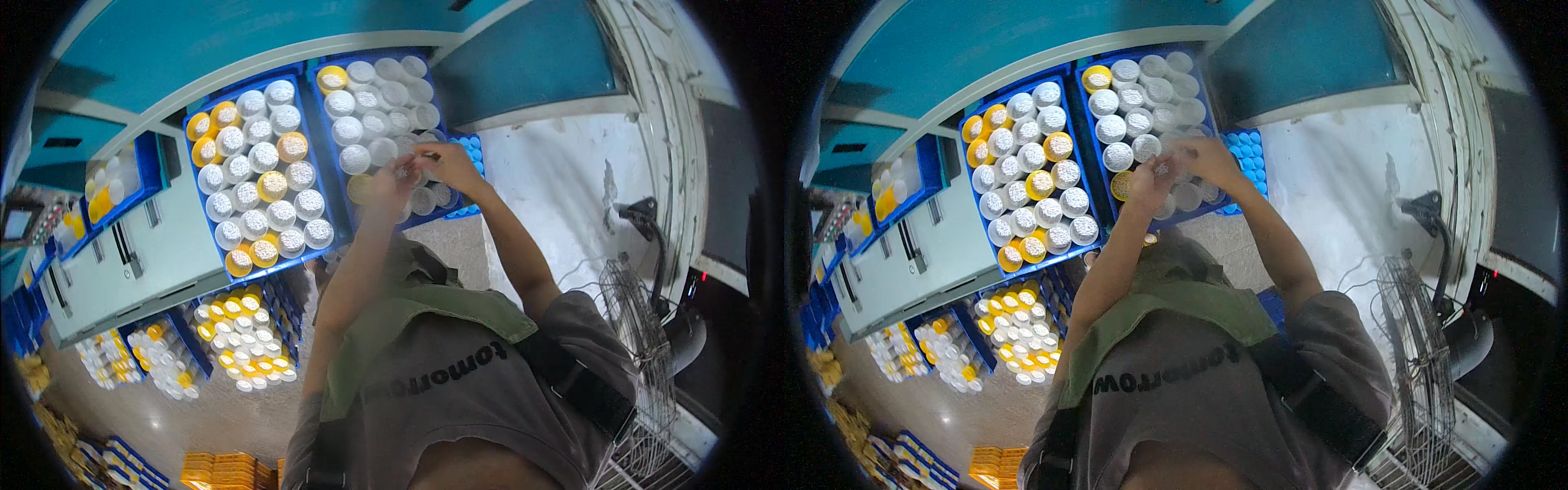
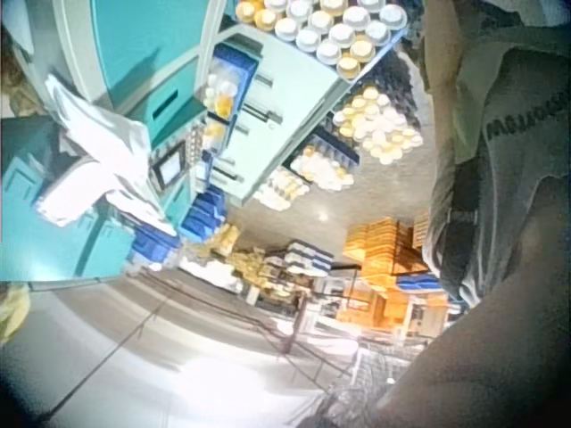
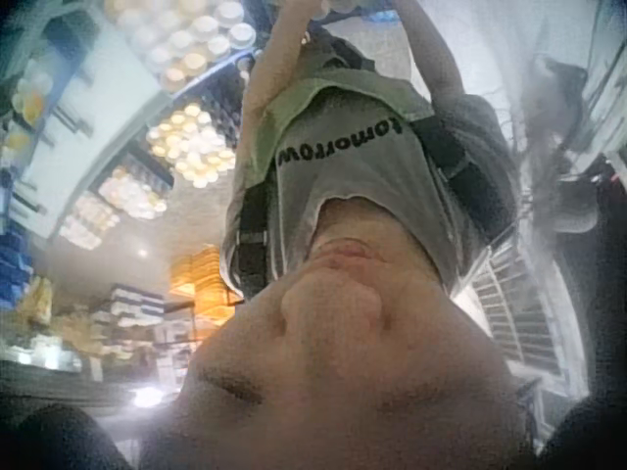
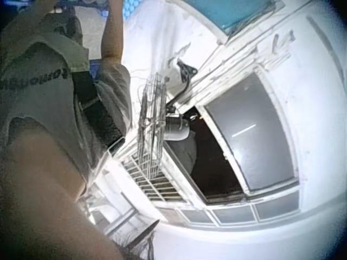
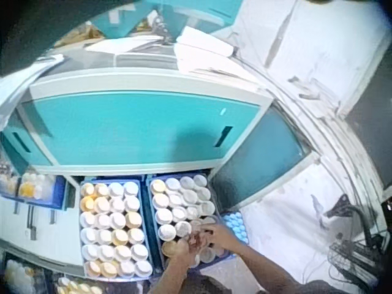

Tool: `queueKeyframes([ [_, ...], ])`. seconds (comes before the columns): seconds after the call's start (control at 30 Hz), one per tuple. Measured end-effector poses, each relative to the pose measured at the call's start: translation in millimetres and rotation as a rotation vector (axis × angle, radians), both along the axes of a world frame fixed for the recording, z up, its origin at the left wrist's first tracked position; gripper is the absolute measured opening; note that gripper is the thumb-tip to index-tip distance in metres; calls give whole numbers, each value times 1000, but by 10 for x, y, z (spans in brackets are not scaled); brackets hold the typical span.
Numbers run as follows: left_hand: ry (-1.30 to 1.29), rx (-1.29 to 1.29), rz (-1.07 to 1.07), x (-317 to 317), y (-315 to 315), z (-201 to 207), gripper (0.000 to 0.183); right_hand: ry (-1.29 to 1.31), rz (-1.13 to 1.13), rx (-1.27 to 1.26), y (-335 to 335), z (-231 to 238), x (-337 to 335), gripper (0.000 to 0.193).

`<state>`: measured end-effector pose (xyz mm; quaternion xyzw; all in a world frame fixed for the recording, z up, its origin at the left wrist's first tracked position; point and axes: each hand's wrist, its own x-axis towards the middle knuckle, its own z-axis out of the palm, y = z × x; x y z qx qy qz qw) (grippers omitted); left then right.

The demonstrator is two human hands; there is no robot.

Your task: The person carries blue trays filled with small white and yellow containers to a machine, places them on the conveyor, and then removes them. The person also writes on a white board and a notepad with a pen.

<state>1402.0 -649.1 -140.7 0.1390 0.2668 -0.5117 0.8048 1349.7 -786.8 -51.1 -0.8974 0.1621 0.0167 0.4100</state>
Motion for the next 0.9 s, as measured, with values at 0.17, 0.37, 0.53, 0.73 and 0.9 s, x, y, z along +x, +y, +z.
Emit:
queueKeyframes([
  [0.17, -897, 156, -215, -243, 81, -416, 23, 242, -35, -548, -356, -397, -381, 16],
  [0.37, -945, 312, -312, -305, 180, -493, 22, 337, 4, -737, -252, -872, -446, 15],
  [0.53, -272, 92, -134, -360, 194, -249, 25, 224, -114, -456, -117, -406, -531, 15],
  [0.73, -1411, 516, -471, -417, 86, -222, 34, 94, -119, -323, 105, -182, -734, 18],
  [0.9, -1076, 363, -259, -219, 3, -152, 34, 445, -54, -707, -57, -671, -975, 14],
])
